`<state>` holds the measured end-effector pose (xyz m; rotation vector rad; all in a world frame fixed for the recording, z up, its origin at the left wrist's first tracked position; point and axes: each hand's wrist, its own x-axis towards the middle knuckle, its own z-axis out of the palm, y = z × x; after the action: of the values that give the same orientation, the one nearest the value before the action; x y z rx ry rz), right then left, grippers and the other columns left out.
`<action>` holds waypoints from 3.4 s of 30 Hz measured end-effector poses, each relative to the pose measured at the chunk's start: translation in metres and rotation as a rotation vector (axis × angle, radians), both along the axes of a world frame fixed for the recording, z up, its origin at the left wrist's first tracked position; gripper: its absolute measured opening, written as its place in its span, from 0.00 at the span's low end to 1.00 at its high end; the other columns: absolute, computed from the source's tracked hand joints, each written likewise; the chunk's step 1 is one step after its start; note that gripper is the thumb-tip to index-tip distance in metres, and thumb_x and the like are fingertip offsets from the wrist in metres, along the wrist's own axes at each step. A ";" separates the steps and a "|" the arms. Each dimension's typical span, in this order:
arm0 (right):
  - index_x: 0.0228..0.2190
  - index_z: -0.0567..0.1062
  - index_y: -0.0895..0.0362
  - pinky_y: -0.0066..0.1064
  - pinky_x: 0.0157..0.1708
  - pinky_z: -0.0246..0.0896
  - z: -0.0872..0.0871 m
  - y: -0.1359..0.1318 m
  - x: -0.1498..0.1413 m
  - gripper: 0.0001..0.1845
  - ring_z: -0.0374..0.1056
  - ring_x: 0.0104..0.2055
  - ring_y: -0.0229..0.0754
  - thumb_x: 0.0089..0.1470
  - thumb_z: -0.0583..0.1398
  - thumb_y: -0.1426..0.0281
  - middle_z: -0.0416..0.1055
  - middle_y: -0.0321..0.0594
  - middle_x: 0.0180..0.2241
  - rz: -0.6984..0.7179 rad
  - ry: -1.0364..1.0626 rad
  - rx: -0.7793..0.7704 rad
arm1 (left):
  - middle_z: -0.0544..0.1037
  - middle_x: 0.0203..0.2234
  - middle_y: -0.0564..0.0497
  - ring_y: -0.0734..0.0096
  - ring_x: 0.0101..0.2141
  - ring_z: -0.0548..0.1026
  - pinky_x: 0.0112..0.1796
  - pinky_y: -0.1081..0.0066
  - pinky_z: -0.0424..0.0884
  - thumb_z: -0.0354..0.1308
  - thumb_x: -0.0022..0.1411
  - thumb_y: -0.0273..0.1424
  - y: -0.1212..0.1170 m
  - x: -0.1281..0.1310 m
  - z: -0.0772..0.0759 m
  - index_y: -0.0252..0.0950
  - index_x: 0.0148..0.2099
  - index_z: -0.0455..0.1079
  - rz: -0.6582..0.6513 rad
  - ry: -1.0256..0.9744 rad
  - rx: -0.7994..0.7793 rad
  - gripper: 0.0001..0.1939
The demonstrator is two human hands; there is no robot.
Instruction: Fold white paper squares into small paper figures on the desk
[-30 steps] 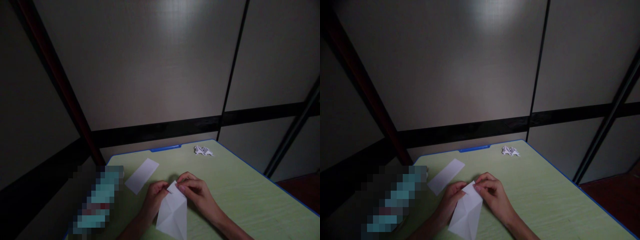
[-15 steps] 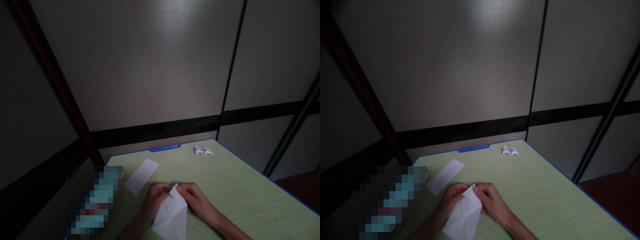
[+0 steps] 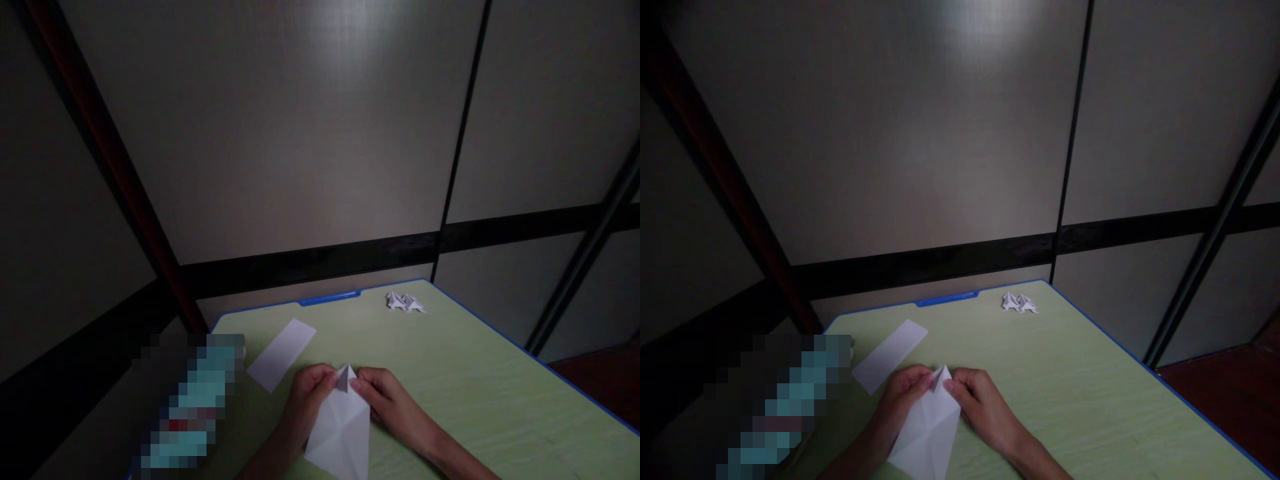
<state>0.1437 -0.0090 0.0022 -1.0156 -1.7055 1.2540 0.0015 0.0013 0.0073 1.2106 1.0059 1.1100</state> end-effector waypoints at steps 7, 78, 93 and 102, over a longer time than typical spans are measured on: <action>0.14 0.56 0.58 0.22 0.14 0.38 0.003 -0.001 -0.001 0.20 0.43 0.16 0.29 0.46 0.49 0.57 0.48 0.28 0.14 0.061 0.023 -0.033 | 0.64 0.12 0.56 0.79 0.15 0.59 0.17 0.79 0.52 0.57 0.40 0.38 0.000 -0.001 -0.008 0.30 0.20 0.63 -0.080 0.043 -0.033 0.14; 0.23 0.66 0.61 0.19 0.12 0.51 0.011 0.008 -0.004 0.14 0.56 0.12 0.28 0.32 0.63 0.68 0.63 0.30 0.14 -0.201 0.451 -0.151 | 0.70 0.08 0.53 0.79 0.08 0.63 0.12 0.79 0.58 0.55 0.41 0.34 -0.007 0.005 -0.002 0.30 0.22 0.63 -0.056 -0.058 -0.054 0.10; 0.23 0.68 0.63 0.17 0.08 0.43 0.007 0.004 -0.009 0.14 0.51 0.09 0.25 0.35 0.61 0.65 0.62 0.30 0.12 -0.111 0.364 -0.195 | 0.71 0.11 0.56 0.76 0.14 0.68 0.14 0.81 0.61 0.56 0.42 0.32 -0.010 0.005 0.003 0.33 0.25 0.64 0.306 0.086 0.158 0.08; 0.15 0.67 0.64 0.17 0.06 0.41 -0.001 0.004 -0.013 0.18 0.49 0.07 0.26 0.39 0.56 0.59 0.59 0.30 0.06 -0.202 0.348 -0.172 | 0.69 0.08 0.55 0.80 0.09 0.62 0.10 0.82 0.55 0.57 0.41 0.33 -0.009 0.006 -0.002 0.30 0.26 0.66 0.244 0.127 0.109 0.10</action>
<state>0.1310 -0.0048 0.0015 -0.9745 -1.2181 1.3688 0.0074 -0.0074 0.0051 1.2821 1.2288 1.3041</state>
